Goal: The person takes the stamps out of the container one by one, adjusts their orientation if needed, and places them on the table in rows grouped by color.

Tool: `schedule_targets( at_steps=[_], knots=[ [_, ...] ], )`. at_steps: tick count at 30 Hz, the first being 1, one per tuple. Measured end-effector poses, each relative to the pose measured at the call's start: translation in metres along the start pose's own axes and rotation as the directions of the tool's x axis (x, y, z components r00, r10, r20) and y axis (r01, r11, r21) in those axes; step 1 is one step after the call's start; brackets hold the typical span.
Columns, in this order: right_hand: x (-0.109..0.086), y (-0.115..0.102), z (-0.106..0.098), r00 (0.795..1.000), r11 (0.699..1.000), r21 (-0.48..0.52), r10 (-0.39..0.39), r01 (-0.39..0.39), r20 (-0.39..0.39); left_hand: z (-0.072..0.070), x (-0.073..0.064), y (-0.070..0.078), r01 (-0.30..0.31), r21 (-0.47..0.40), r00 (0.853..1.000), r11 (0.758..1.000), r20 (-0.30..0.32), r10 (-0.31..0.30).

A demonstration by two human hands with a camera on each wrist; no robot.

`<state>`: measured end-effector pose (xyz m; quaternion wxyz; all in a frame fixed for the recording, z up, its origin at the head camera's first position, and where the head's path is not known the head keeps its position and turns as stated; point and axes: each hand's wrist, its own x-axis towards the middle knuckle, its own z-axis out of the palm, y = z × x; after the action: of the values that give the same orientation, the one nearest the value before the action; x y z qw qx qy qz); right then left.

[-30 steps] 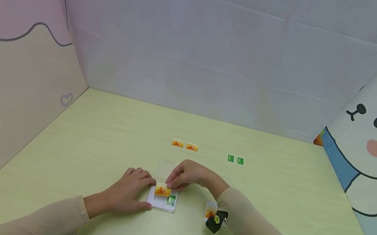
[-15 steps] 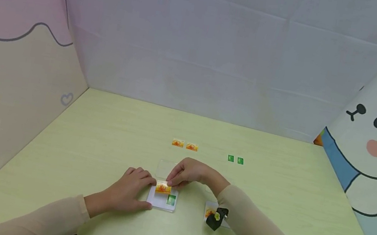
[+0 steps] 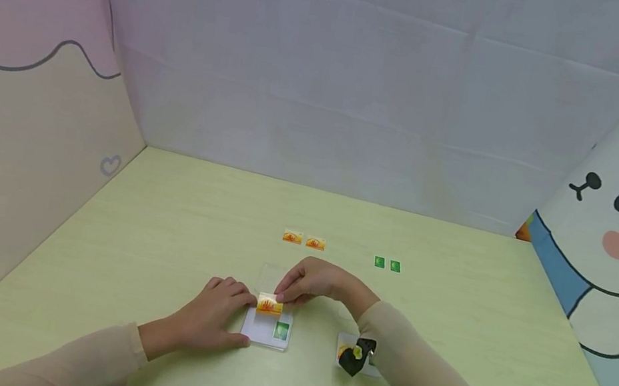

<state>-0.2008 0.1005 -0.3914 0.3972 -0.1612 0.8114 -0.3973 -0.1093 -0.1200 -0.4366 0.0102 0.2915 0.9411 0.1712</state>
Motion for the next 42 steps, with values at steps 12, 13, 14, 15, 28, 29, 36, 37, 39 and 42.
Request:
schedule_targets(
  at_steps=[12,13,14,15,28,29,36,37,39,42],
  knots=[
    [0.004,0.001,-0.004,1.000,1.000,0.016,-0.008,0.008,0.014,0.000,0.000,0.000,0.006,0.002,1.000,1.000,0.008,-0.006],
    [0.005,0.001,-0.005,1.000,1.000,0.020,-0.009,0.009,0.014,0.000,0.000,0.000,0.008,0.001,1.000,1.000,0.010,-0.008],
    [0.005,0.001,-0.005,1.000,1.000,0.024,-0.010,0.010,0.014,0.000,0.000,0.001,0.009,0.001,1.000,1.000,0.010,-0.009],
    [0.005,0.001,-0.006,1.000,1.000,0.025,-0.015,0.014,0.016,-0.001,0.000,0.001,0.010,-0.001,1.000,1.000,0.011,-0.010],
    [0.006,0.001,-0.017,1.000,1.000,0.022,-0.002,0.001,0.013,-0.001,0.000,0.002,0.016,-0.028,1.000,0.999,0.013,-0.015],
    [0.006,0.001,-0.018,1.000,1.000,0.022,-0.002,0.001,0.014,-0.001,0.000,0.002,0.016,-0.026,1.000,1.000,0.011,-0.016],
    [0.006,0.000,-0.022,1.000,1.000,0.015,0.000,-0.001,0.022,0.001,0.000,0.000,0.014,-0.019,1.000,1.000,0.005,-0.014],
    [0.006,0.000,-0.023,1.000,1.000,0.015,0.001,-0.001,0.023,0.001,0.000,0.000,0.014,-0.018,1.000,1.000,0.005,-0.014],
    [0.007,0.000,-0.024,1.000,1.000,0.015,0.002,-0.002,0.027,0.000,0.000,0.000,0.011,-0.016,1.000,1.000,0.002,-0.011],
    [0.008,0.000,-0.026,0.999,1.000,0.012,-0.002,0.002,0.034,0.000,0.000,0.000,0.009,-0.015,1.000,1.000,-0.004,-0.009]
  ],
)
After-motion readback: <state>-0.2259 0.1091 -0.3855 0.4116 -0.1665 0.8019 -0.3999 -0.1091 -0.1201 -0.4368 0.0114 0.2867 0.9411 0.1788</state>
